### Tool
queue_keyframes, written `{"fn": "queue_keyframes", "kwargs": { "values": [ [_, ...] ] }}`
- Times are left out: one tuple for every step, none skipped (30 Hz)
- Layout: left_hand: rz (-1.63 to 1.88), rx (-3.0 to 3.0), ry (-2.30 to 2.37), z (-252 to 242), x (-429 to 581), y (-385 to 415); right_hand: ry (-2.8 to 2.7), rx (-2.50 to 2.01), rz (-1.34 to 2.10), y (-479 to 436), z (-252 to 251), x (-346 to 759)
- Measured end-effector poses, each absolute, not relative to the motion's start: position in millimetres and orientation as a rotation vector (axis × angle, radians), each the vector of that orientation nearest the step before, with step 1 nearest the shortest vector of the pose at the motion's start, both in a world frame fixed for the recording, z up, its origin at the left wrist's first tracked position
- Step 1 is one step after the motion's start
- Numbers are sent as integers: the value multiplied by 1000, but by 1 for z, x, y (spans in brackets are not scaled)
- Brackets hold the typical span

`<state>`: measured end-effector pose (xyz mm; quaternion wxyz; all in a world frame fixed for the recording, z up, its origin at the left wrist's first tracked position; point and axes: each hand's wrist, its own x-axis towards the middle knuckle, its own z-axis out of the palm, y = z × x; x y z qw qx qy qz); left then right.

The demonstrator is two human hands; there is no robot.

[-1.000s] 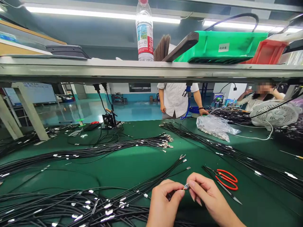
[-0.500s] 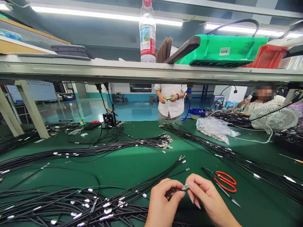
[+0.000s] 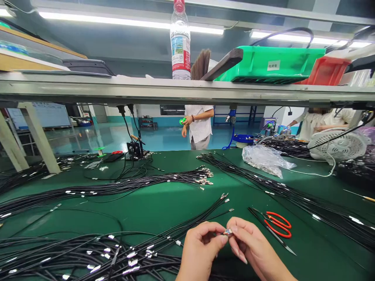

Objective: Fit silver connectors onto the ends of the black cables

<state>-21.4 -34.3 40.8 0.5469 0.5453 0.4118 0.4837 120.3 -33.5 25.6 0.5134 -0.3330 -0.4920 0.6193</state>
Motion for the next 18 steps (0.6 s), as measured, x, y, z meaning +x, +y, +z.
{"fn": "queue_keyframes", "kwargs": {
  "values": [
    [1125, 1255, 965, 40, -21, -34, -1202, -808, 1467, -34, 26, 120],
    [1111, 1225, 956, 40, -21, -33, -1226, -819, 1439, -34, 26, 120],
    [1105, 1206, 946, 39, -21, -33, -1251, -833, 1406, -34, 27, 120],
    [1098, 1195, 933, 39, -20, -32, -1273, -851, 1372, -34, 27, 120],
    [1084, 1190, 920, 39, -21, -32, -1286, -872, 1338, -34, 27, 121],
    [1063, 1191, 913, 39, -21, -31, -1284, -894, 1302, -33, 28, 123],
    [1039, 1201, 916, 40, -23, -30, -1264, -914, 1256, -31, 28, 126],
    [1016, 1227, 927, 41, -24, -29, -1229, -927, 1199, -28, 28, 130],
    [988, 1273, 948, 42, -27, -27, -1182, -930, 1134, -24, 29, 135],
    [961, 1331, 979, 43, -29, -26, -1132, -922, 1071, -20, 30, 140],
    [939, 1386, 1017, 44, -32, -24, -1079, -900, 1024, -16, 32, 146],
    [924, 1422, 1049, 46, -34, -23, -1020, -863, 1001, -13, 34, 151],
    [921, 1432, 1063, 47, -36, -22, -965, -818, 1007, -10, 35, 154],
    [935, 1418, 1051, 49, -37, -21, -928, -774, 1038, -9, 36, 156],
    [959, 1390, 1010, 51, -37, -22, -933, -738, 1077, -9, 37, 155],
    [992, 1365, 943, 54, -37, -24, -1017, -725, 1110, -10, 36, 153],
    [1028, 1349, 868, 58, -36, -27, -1167, -735, 1125, -11, 36, 149],
    [1067, 1341, 800, 62, -35, -32, -1359, -759, 1120, -13, 35, 144]
  ]
}}
